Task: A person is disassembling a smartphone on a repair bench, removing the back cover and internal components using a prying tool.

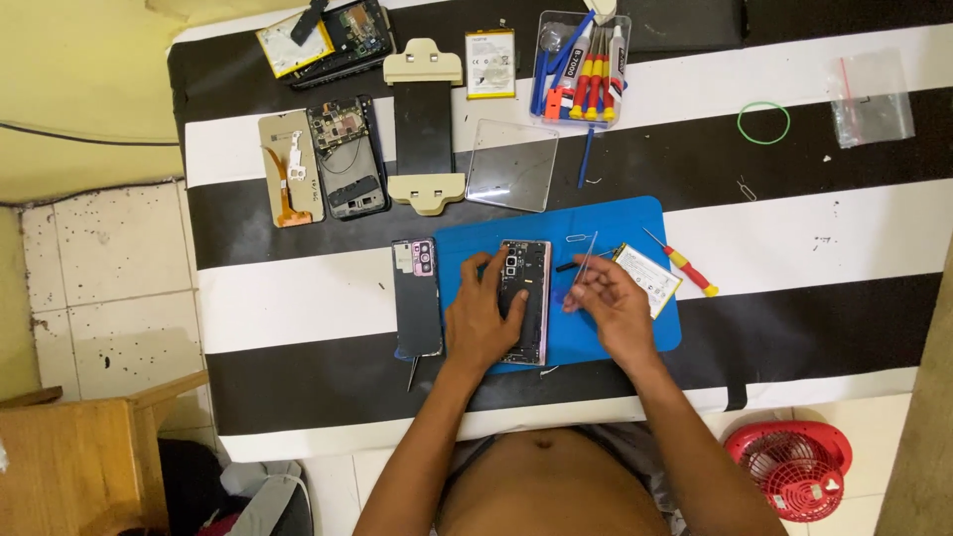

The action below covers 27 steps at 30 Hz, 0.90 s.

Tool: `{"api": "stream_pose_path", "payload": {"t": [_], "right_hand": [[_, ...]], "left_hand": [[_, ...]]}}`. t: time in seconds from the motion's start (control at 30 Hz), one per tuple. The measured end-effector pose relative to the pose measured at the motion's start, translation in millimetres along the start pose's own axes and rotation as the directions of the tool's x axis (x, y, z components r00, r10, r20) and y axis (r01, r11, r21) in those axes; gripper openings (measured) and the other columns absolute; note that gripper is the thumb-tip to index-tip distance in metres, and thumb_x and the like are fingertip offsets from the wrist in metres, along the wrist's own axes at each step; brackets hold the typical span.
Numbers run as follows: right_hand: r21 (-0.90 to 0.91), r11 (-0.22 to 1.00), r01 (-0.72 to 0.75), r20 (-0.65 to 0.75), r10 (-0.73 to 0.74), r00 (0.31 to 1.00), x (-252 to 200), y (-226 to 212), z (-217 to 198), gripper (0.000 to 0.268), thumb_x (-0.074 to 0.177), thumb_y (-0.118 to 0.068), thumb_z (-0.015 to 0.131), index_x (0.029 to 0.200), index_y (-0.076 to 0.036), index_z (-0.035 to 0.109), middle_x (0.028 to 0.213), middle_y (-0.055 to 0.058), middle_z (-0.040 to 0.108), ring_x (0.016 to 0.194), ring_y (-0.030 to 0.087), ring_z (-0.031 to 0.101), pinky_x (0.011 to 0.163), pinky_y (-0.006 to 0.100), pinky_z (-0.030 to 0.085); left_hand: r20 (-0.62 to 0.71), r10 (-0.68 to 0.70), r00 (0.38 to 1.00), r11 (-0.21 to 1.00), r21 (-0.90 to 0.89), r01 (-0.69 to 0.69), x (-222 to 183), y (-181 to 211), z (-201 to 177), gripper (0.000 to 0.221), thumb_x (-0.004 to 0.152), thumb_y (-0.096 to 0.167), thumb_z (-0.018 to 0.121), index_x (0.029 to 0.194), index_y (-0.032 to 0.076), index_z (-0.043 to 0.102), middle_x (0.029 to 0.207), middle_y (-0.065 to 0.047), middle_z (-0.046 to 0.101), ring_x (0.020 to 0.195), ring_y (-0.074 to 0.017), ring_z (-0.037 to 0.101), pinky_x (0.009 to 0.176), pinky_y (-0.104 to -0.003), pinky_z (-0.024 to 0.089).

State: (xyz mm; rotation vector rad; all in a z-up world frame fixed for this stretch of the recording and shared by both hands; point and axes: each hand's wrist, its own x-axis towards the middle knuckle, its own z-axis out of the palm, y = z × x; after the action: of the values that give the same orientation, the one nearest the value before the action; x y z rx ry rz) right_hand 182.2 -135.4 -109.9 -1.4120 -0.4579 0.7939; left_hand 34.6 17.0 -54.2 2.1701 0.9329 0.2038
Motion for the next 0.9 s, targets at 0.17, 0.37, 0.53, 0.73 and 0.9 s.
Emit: {"api": "stream_pose_path", "payload": {"t": [0.17,0.37,0.53,0.73,0.9], "right_hand": [[0.004,0.999,0.042,-0.045,-0.042,0.998,1.3,16.7,-2.4,0.018,0.101,0.002,0.061,0.117,0.01,0.059,0.091,0.02,0.067,0.082,0.028,0.076,0.071,0.04,0.067],[-0.003,0.998,0.069,-0.018,-0.069,0.997,6.4,14.9,-0.2,0.015,0.109,-0.009,0.051,0.112,0.006,0.056,0.093,0.024,0.071,0.078,0.031,0.076,0.067,0.042,0.068],[0.01,0.995,0.096,-0.013,-0.096,0.995,7.7,9.4,6.0,0.016,0.108,0.0,0.048,0.122,0.006,0.042,0.095,0.026,0.069,0.078,0.034,0.075,0.068,0.045,0.067],[-0.048,0.991,0.127,0.003,-0.127,0.992,13.8,17.2,3.7,0.02,0.106,0.002,0.053,0.121,0.006,0.041,0.093,0.023,0.069,0.075,0.033,0.075,0.066,0.041,0.068],[-0.036,0.986,0.162,0.032,-0.161,0.986,15.3,13.0,6.4,0.017,0.106,0.004,0.053,0.115,0.004,0.039,0.09,0.025,0.07,0.07,0.035,0.076,0.061,0.042,0.067]], "left_hand": [[-0.013,0.066,0.998,0.998,0.019,-0.066,-0.2,10.8,-9.6,0.059,0.092,0.027,0.066,0.148,0.02,0.051,0.146,-0.009,0.043,0.108,-0.0394,0.068,0.076,-0.051,0.061],[-0.121,0.269,0.956,0.958,0.134,-0.252,1.2,-0.9,4.6,0.051,0.096,0.024,0.057,0.146,0.034,0.055,0.154,0.008,0.051,0.091,-0.0266,0.07,0.067,-0.035,0.059],[-0.137,0.291,0.947,0.947,0.185,-0.264,0.0,-1.4,3.6,0.05,0.094,0.026,0.059,0.144,0.034,0.058,0.152,0.013,0.053,0.09,-0.0264,0.069,0.065,-0.036,0.059],[-0.115,0.283,0.952,0.95,0.173,-0.262,-8.1,-3.1,3.5,0.043,0.098,0.028,0.057,0.14,0.038,0.06,0.154,0.014,0.049,0.089,-0.024,0.067,0.063,-0.034,0.06],[-0.079,0.236,0.969,0.957,0.189,-0.218,-8.1,1.2,1.2,0.044,0.1,0.029,0.051,0.142,0.036,0.059,0.157,0.015,0.045,0.091,-0.0255,0.064,0.065,-0.036,0.061]]}}
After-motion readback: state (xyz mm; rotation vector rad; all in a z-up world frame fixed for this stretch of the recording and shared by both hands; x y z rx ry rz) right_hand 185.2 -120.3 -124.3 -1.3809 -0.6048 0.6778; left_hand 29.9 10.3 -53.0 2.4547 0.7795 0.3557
